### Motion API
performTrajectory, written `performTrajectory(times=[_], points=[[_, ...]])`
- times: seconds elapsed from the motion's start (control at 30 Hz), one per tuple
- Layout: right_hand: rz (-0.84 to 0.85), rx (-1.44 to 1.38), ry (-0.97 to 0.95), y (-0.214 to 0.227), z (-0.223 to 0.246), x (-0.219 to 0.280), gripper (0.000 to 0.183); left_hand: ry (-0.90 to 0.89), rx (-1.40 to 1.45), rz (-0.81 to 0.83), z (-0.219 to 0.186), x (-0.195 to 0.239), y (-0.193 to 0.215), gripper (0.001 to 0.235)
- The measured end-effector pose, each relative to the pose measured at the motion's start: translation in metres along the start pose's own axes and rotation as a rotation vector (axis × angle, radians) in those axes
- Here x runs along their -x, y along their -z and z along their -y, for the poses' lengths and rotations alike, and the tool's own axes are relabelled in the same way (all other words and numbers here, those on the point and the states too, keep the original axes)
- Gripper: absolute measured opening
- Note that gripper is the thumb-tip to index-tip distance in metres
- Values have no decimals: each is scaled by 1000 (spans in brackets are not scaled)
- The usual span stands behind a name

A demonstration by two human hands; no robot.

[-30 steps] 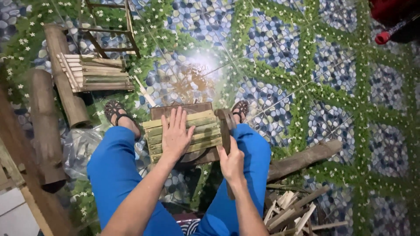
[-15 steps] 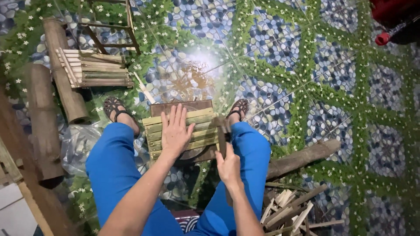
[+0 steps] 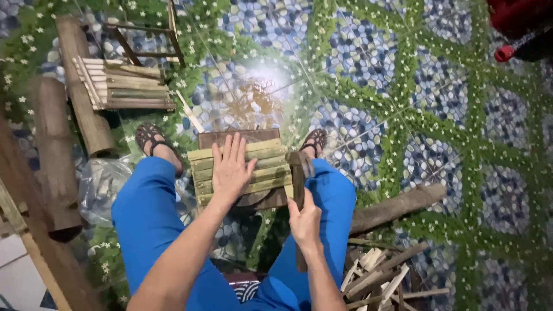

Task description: The person hammers nails into a small bamboo stool using a hammer. They hold the stool with one hand and strike nails with the other, repeatedly adjusting the stool's position.

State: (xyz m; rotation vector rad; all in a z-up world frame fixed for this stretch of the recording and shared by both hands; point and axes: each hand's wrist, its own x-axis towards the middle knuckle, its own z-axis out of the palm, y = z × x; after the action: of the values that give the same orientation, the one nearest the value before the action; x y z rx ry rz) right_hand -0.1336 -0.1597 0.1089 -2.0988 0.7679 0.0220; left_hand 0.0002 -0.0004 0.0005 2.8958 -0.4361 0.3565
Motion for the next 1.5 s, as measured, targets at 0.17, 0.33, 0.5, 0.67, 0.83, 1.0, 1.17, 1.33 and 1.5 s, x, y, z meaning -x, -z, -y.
performTrajectory(times=[0.17,0.33,0.5,0.67,0.83,1.0,1.17,1.33,1.5], points=[[-1,-5,-11,5,-3,13,42,0,5,-9,-1,1,0,69],[88,47,-9,-10,-29,8,40,6,-20,-17,0,1,-7,69],[69,50,-6,-5,-29,6,40,4,12,-15,-1,2,-4,69],[70,12,-33,-10,-42,10,37,5,13,-22,0,1,-2,68],[20,13,-22,12,-14,26,39,4,22,5,0,5,-7,70],[46,57,-21,3,-35,16,36,-3,-1,-25,1,2,-8,68],[41,43,-61,3,-32,20,34,-7,-6,-9,2,5,-9,69],[79,11,-54,5,-47,13,32,-1,-28,-13,4,2,-17,69],[106,41,-19,26,-28,32,36,-47,-94,44,7,5,-21,74]])
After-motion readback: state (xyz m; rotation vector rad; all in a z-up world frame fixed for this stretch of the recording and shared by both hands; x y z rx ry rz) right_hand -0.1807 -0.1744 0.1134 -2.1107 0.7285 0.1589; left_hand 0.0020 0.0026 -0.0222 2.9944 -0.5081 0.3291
